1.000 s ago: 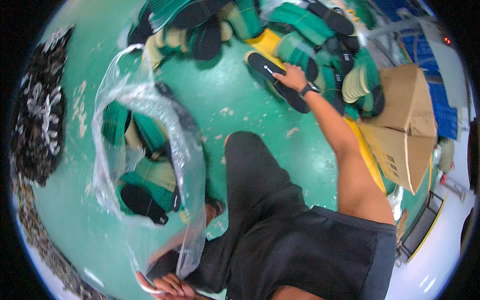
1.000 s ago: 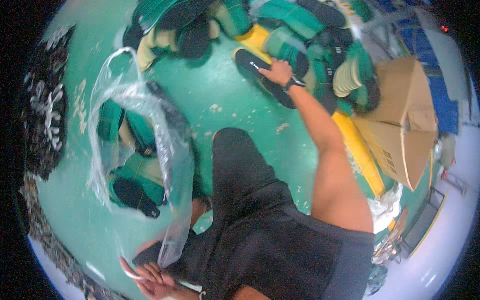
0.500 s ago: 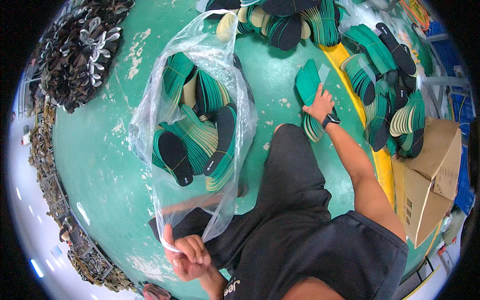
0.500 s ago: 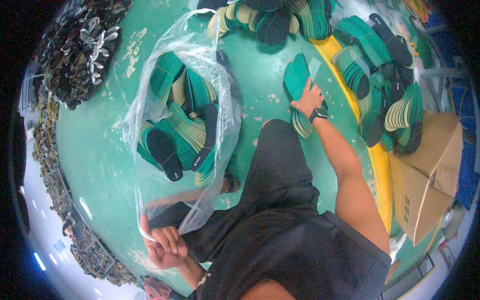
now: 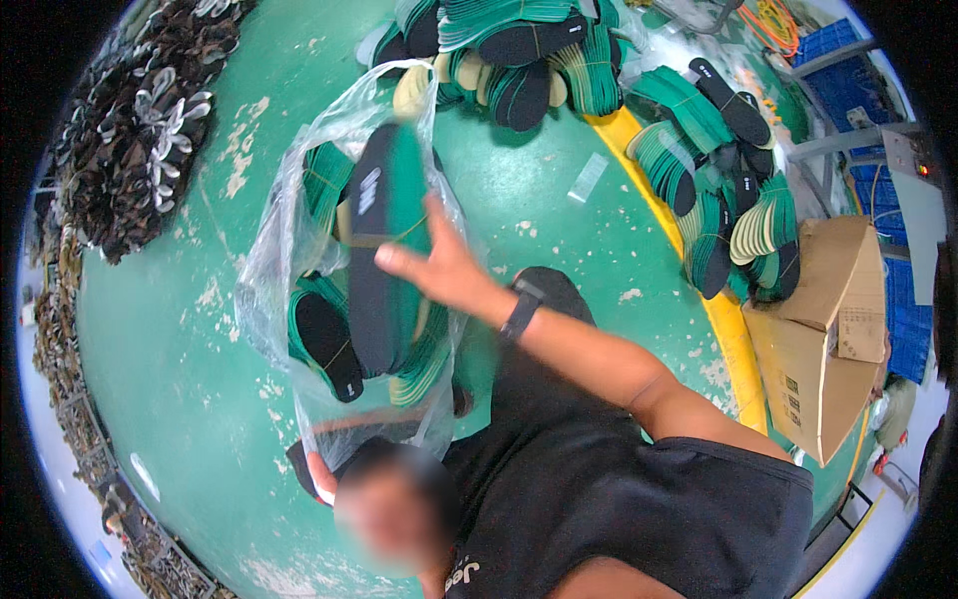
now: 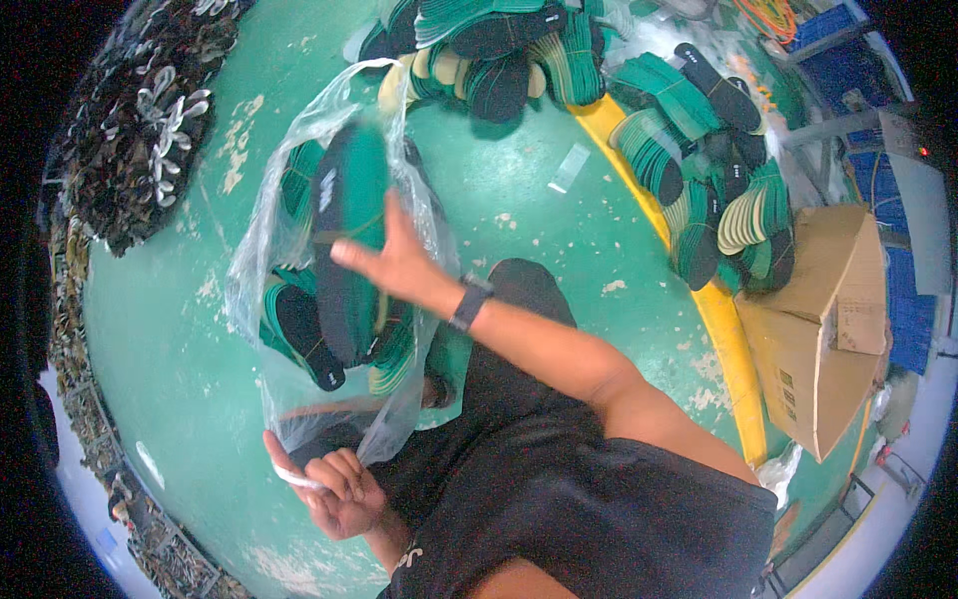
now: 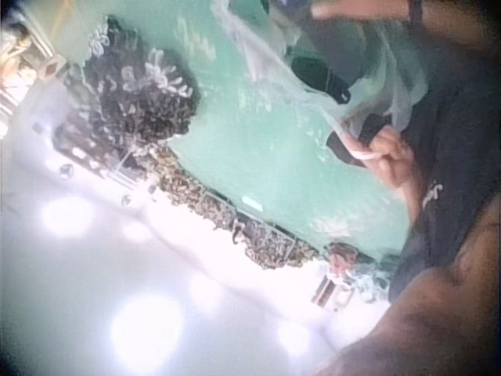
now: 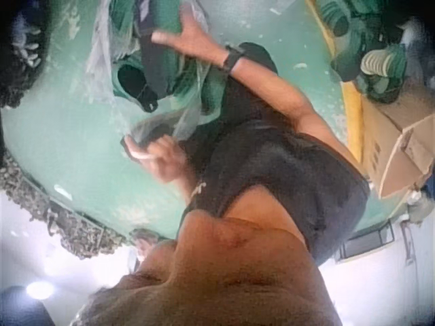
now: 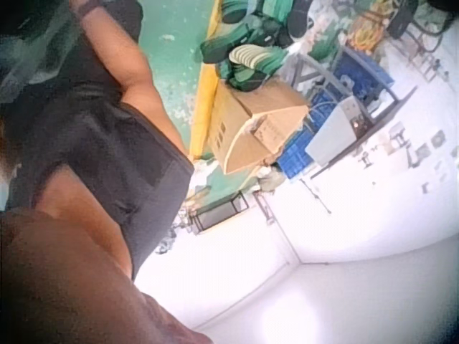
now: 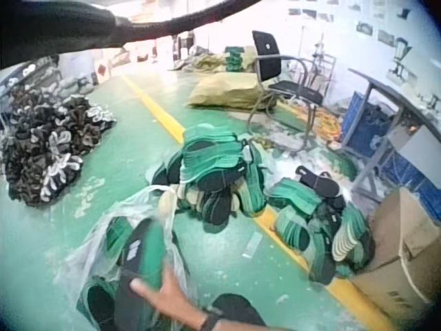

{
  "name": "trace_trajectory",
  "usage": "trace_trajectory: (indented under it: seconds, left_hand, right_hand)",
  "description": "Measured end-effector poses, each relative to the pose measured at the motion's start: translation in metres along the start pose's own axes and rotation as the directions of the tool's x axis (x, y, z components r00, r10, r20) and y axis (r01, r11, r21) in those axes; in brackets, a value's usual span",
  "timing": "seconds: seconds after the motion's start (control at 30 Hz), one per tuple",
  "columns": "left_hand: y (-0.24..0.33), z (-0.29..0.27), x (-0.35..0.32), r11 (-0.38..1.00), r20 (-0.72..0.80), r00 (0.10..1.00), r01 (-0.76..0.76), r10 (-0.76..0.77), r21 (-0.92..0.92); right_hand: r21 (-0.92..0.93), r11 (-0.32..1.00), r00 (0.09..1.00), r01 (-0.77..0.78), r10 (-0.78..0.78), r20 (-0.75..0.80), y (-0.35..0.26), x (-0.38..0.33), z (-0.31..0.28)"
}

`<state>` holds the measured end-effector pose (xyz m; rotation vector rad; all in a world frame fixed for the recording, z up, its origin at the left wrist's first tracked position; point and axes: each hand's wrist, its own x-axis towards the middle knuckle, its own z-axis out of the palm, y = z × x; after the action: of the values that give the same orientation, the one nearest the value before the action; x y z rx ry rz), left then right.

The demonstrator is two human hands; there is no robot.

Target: The person prepares a plastic bag and places several stacks of shoe insoles into it by hand.

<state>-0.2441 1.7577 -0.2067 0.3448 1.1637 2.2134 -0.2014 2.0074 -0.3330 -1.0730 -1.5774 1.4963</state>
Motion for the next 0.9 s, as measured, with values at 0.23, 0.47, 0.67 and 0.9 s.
trace_trajectory:
  seconds: [0.23, 0.47, 0.67, 0.9]
  left_hand:
    - [0.025, -0.060, -0.016, 0.773, 0.016, 0.993, 0.102, -0.119, -0.626]
    - [0.024, -0.066, -0.009, 0.633, 0.002, 0.987, 0.104, -0.160, -0.767]
    - [0.031, -0.090, 0.023, 0.437, -0.204, 0.936, -0.062, -0.286, -0.897]
    - [0.089, -0.056, 0.084, 0.961, -0.108, 0.956, 0.266, -0.274, -0.077]
  right_hand:
    - [-0.542, 0.839, 0.916, 0.039, -0.247, -0.315, 0.073, 0.156, -0.006]
    - [-0.231, 0.969, 0.964, 0.090, -0.026, 0.265, 0.041, 0.276, -0.013]
    - [-0.187, 0.964, 0.903, 0.187, -0.094, 0.419, -0.035, 0.153, 0.011]
    - [-0.167, 0.986, 0.954, 0.002, 0.049, 0.297, -0.102, 0.039, 0.040]
